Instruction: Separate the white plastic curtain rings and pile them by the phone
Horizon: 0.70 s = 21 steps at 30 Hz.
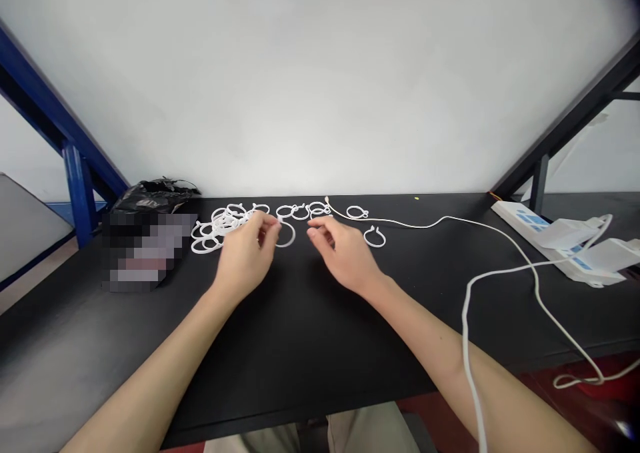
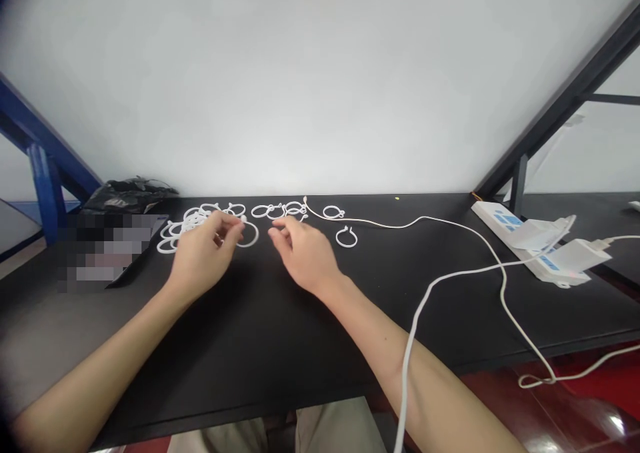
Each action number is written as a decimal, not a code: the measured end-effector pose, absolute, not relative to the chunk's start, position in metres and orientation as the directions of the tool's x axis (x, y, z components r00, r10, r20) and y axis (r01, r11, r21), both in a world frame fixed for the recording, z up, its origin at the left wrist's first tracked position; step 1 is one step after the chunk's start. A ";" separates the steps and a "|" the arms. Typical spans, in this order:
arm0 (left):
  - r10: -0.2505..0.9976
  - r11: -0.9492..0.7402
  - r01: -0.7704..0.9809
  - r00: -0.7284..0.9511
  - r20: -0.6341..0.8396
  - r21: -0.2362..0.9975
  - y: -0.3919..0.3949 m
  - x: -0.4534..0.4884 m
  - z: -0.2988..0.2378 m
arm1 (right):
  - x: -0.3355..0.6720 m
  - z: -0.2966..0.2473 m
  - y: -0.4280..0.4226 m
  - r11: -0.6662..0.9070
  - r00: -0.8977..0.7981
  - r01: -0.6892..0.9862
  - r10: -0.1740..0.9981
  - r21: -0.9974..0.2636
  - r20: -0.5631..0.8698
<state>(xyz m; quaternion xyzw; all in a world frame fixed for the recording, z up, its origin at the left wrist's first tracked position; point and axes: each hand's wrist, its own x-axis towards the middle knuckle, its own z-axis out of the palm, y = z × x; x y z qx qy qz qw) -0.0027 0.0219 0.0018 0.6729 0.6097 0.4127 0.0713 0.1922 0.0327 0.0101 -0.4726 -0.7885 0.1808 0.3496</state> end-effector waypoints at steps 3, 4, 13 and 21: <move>0.825 -0.125 0.835 -0.212 0.524 0.535 0.030 -0.026 0.004 | 0.217 0.017 0.046 0.263 -0.102 0.890 0.912 -0.374 0.398; 0.818 -0.082 0.859 -0.232 0.527 0.506 0.032 -0.034 0.004 | 0.226 0.018 0.050 0.182 -0.048 0.932 0.919 -0.313 0.391; 0.845 0.080 0.968 -0.193 0.499 0.238 0.033 -0.055 -0.002 | 0.240 0.013 0.051 0.019 0.002 0.996 0.975 -0.089 0.221; 0.881 -0.217 0.870 -0.020 0.473 0.443 0.015 -0.001 0.002 | 0.187 -0.002 0.028 0.536 -0.476 0.829 0.825 -0.157 0.304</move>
